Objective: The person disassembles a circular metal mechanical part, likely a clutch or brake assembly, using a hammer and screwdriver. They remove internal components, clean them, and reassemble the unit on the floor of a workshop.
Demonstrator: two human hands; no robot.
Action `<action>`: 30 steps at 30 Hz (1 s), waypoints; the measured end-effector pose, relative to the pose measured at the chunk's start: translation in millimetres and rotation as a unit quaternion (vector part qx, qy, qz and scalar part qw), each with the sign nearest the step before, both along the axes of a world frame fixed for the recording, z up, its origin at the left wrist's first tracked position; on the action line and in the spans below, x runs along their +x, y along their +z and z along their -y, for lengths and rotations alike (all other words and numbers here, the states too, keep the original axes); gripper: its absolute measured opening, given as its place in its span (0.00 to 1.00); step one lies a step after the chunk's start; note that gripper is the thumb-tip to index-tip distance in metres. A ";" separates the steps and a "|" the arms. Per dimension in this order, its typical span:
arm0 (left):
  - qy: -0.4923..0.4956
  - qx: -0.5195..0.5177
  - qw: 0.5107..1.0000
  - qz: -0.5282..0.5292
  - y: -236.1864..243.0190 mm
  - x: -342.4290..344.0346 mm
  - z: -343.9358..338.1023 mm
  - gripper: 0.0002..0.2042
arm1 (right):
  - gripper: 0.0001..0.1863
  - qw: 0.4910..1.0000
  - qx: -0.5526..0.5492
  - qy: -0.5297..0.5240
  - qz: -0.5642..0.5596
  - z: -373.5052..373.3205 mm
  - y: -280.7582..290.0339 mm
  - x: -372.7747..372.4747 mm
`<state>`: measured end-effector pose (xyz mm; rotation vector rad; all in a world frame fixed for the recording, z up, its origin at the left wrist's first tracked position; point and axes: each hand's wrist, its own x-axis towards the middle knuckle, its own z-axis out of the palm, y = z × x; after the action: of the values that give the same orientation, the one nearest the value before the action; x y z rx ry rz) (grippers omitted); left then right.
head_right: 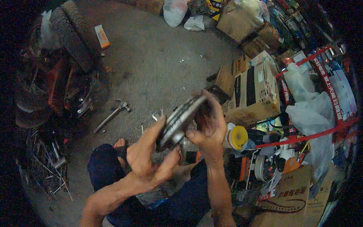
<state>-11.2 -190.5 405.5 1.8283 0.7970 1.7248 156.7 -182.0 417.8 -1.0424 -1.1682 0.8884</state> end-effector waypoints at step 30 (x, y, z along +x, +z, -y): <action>0.151 0.122 0.976 -0.098 -0.5 -6.7 4.2 0.13 | 0.30 0.917 -0.237 0.146 -0.286 -14.9 -13.4 -64.4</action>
<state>-17.9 -194.8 405.0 2.1593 1.0259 1.9217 92.3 -167.1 404.4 -0.8947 -0.6211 1.6448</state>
